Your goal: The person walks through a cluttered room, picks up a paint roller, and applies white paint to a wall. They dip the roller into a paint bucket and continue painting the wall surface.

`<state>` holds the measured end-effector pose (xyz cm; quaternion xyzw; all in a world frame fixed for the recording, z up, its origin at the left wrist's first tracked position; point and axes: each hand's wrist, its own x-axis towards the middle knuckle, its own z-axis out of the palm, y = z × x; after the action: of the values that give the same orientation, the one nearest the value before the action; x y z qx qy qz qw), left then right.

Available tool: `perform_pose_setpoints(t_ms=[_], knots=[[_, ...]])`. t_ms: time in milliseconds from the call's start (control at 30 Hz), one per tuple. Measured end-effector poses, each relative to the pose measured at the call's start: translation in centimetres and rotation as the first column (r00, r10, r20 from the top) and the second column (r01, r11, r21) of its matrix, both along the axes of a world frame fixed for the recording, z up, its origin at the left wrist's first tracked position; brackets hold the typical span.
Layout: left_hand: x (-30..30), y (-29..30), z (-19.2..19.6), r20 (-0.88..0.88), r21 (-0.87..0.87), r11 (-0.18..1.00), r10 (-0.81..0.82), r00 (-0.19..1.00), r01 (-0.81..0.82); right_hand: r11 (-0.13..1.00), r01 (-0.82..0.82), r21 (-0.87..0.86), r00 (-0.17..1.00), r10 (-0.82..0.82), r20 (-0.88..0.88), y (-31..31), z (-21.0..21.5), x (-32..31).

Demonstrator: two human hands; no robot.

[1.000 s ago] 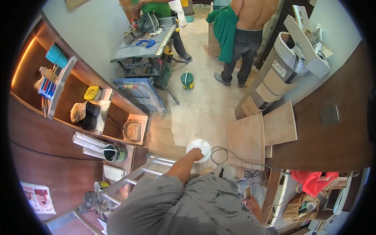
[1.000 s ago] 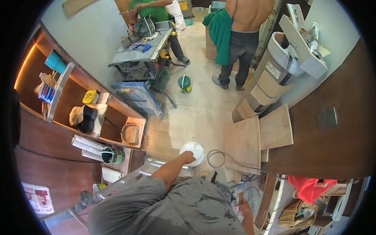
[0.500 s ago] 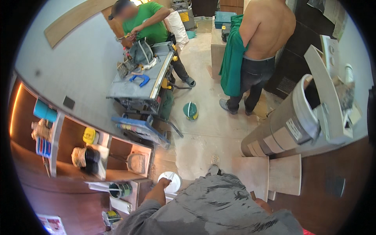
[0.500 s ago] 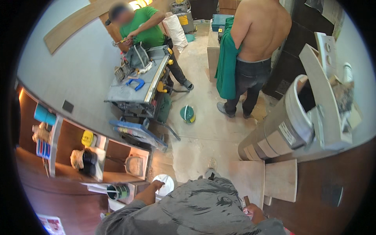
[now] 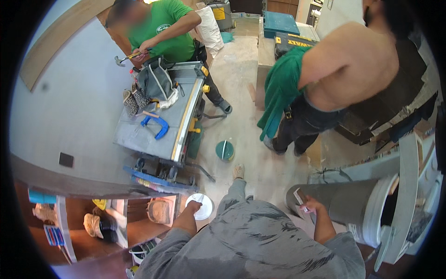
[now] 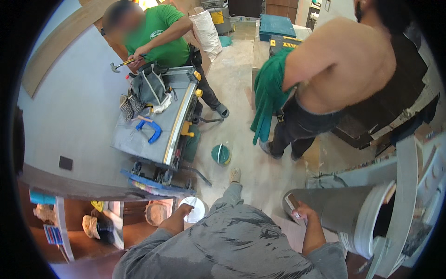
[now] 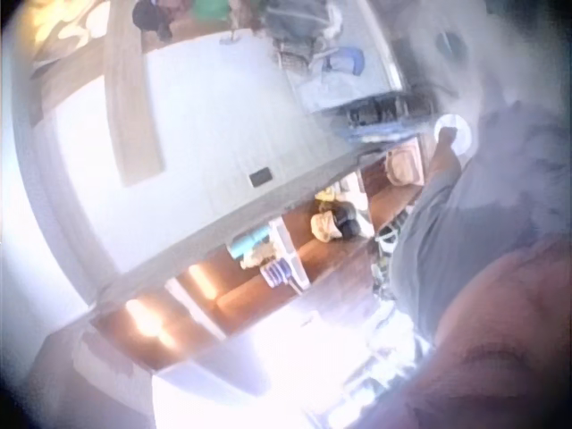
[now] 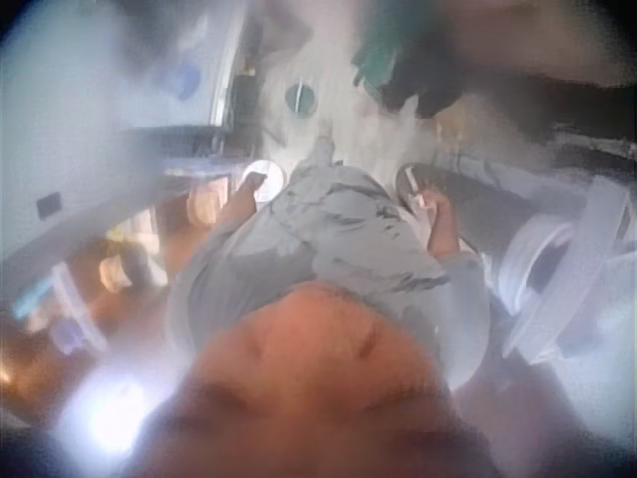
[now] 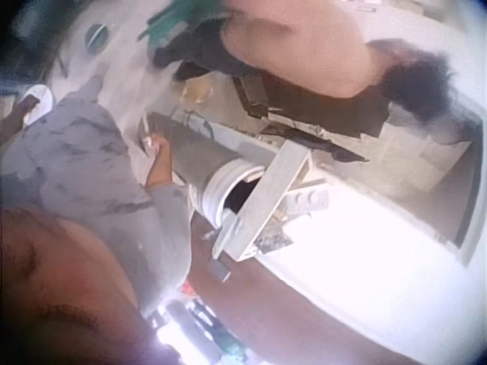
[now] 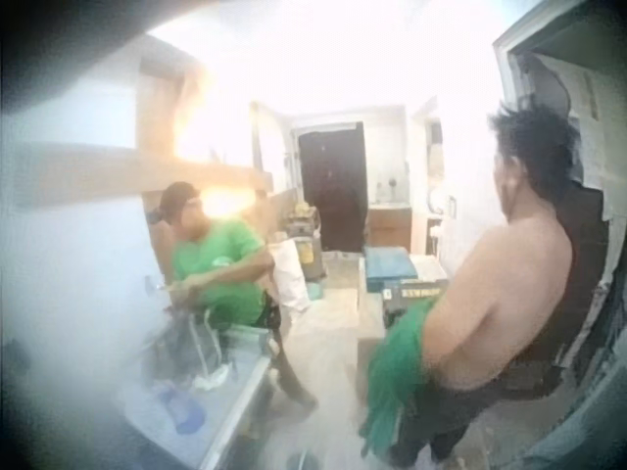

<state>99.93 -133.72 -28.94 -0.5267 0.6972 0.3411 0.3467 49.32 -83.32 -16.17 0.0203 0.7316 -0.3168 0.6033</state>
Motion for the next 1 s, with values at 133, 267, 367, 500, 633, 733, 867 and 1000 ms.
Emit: perform_pose_setpoints(t_ms=[133, 267, 367, 500, 633, 733, 867, 1000], knots=[[-12.7, -5.9, -0.7, -0.044, -0.018, 0.967, -0.254, 0.966, 0.254, 0.979, 0.081, 0.189, 0.989, -0.102, 0.103, -0.5, 0.0, -2.1], [-22.9, -12.9, 1.8, -0.182, -0.078, 0.946, -0.323, 0.929, 0.314, 0.965, -0.032, 0.261, 0.984, -0.016, 0.178, -4.0, 3.4, -2.2], [-31.2, -17.2, 2.8, -0.302, -0.093, 0.952, -0.305, 0.903, 0.290, 0.916, 0.125, 0.381, 0.980, -0.174, 0.096, -8.0, 6.9, -1.9], [-43.6, -22.1, 5.9, -0.298, -0.130, 0.952, -0.306, 0.904, 0.278, 0.932, 0.124, 0.340, 0.978, -0.174, 0.119, -12.3, 8.6, -3.1], [-52.9, -28.1, 7.6, -0.335, -0.185, 0.969, -0.221, 0.916, 0.166, 0.948, 0.109, 0.299, 0.981, -0.152, 0.124, -16.4, 7.3, -7.1], [-58.0, -32.1, 9.2, -0.334, -0.214, 0.974, -0.141, 0.932, 0.071, 0.964, 0.084, 0.251, 0.983, -0.122, 0.139, -19.9, 5.3, -10.6], [-66.0, -34.8, 9.9, -0.366, -0.239, 0.971, -0.115, 0.924, 0.026, 0.973, 0.127, 0.194, 0.980, -0.153, 0.125, -24.3, 4.5, -15.1], [-73.2, -38.4, 10.2, -0.323, -0.248, 0.968, -0.128, 0.938, 0.046, 0.976, 0.173, 0.131, 0.974, -0.189, 0.122, -28.3, 2.2, -19.0]])
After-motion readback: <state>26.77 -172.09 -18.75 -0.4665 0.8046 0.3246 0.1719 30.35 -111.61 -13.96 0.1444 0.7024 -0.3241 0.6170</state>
